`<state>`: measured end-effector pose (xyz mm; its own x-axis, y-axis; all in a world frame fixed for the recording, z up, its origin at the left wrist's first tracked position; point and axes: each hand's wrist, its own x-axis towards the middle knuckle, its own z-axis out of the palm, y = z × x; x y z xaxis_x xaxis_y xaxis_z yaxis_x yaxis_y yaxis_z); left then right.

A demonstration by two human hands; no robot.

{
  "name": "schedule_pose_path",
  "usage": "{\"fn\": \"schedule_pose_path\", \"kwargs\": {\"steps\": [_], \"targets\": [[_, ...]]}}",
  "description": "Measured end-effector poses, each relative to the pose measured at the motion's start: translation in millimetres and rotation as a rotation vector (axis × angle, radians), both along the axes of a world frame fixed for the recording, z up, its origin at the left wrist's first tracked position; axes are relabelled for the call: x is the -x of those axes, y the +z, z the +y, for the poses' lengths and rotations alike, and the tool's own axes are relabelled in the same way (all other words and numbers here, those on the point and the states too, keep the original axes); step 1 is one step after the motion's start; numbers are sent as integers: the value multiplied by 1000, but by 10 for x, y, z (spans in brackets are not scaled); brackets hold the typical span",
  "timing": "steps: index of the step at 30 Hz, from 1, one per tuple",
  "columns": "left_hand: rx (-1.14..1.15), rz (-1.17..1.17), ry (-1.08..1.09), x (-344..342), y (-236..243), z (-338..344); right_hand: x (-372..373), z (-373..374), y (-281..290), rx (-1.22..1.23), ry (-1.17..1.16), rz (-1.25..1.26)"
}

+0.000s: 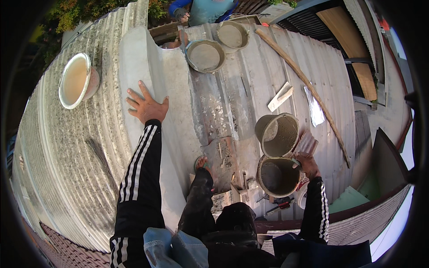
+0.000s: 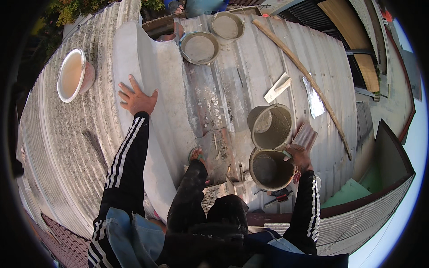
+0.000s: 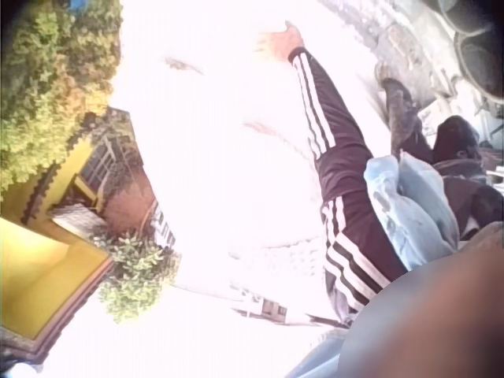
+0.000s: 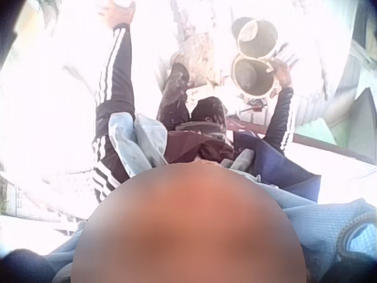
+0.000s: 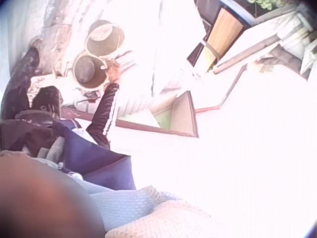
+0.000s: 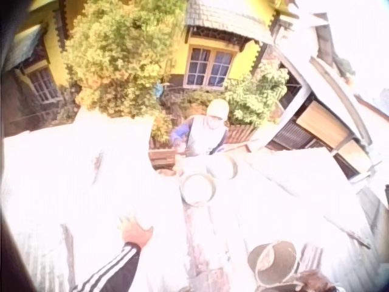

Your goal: The person scoops wet cement from buckets and spreads it along a narrow roof ridge using a trowel. They repeatedly walk back and forth along the ridge, refilling the trowel and smoothing the cement over a wire mesh.

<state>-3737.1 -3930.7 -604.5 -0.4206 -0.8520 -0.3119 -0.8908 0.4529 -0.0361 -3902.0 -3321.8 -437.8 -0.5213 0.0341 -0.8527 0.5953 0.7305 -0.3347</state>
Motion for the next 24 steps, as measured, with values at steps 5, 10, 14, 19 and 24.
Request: {"fn": "schedule_pose_path", "kwargs": {"steps": [5, 10, 14, 19, 24], "targets": [[44, 56, 18, -19, -152, -29, 277, 150, 181, -11, 353, 301], [5, 42, 45, 17, -88, -66, 807, -338, 526, -127, 162, 360], [36, 77, 62, 21, -56, -57, 1280, -922, 901, -160, 219, 403], [-26, 139, 73, -16, -41, -92, 1924, -1615, 800, -75, 378, 441], [57, 162, 90, 1, -76, -57, 2824, -2505, -16, -89, 410, 279]]}}
